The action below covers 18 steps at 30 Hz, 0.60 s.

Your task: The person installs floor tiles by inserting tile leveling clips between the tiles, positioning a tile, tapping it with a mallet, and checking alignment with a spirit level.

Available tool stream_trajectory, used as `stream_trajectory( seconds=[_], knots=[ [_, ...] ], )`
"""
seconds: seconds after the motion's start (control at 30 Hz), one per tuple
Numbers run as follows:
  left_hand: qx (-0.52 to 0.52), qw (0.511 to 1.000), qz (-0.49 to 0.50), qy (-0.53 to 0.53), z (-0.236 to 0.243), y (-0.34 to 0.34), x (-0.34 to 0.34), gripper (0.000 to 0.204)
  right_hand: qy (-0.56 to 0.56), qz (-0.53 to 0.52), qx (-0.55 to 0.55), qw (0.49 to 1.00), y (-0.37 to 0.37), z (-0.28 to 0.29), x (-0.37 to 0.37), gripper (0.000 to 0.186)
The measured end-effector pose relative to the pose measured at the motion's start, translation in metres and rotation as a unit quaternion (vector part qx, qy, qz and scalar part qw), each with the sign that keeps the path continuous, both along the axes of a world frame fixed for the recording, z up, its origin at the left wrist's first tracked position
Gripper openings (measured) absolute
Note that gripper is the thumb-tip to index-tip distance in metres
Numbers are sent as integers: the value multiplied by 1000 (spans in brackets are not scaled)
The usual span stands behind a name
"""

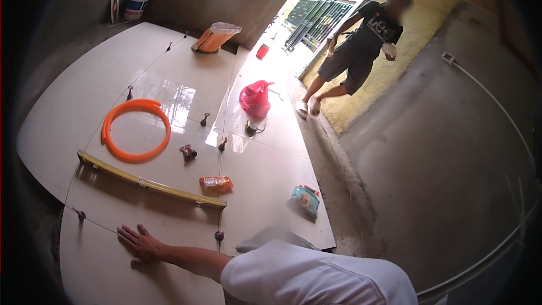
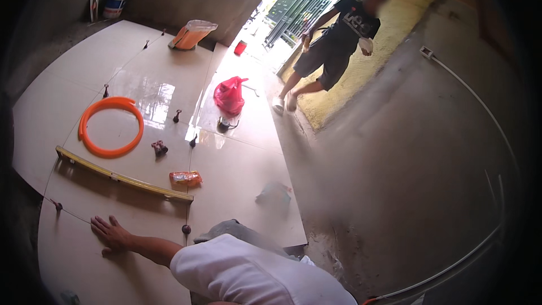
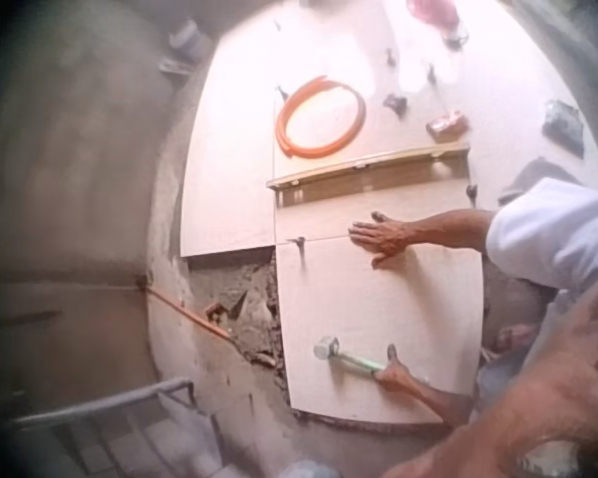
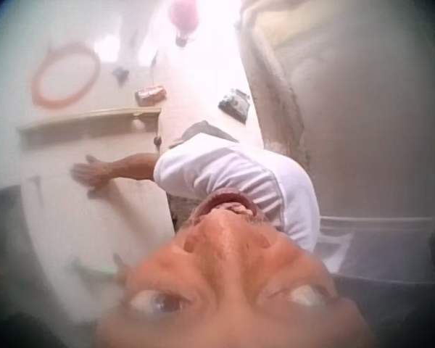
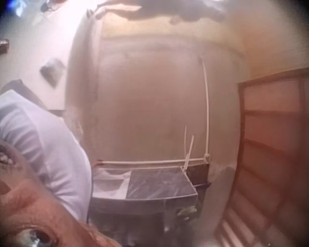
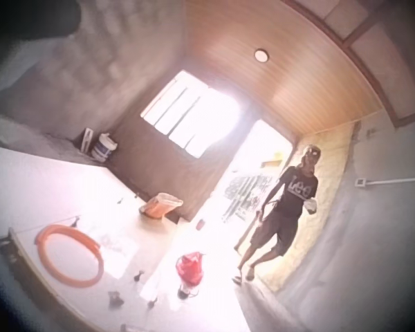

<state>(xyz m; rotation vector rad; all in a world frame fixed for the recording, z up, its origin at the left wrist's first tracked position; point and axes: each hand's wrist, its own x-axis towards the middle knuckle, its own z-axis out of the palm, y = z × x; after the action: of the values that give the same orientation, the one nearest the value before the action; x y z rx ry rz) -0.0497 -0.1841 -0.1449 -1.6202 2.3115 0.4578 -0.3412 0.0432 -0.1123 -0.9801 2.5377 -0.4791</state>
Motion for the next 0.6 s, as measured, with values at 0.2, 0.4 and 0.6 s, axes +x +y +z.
stream_trajectory(
  seconds=[0.2,0.4,0.6],
  knots=[
    [5,1000,-10,-5,-5,-4,6,77,-47,-2,27,999,24,10,31,110],
    [9,1000,-15,-8,-8,-7,15,80,-55,-23,66,996,33,12,49,110],
    [25,999,-19,-16,-21,-16,33,91,-28,-38,64,997,33,13,54,109]
  ],
)
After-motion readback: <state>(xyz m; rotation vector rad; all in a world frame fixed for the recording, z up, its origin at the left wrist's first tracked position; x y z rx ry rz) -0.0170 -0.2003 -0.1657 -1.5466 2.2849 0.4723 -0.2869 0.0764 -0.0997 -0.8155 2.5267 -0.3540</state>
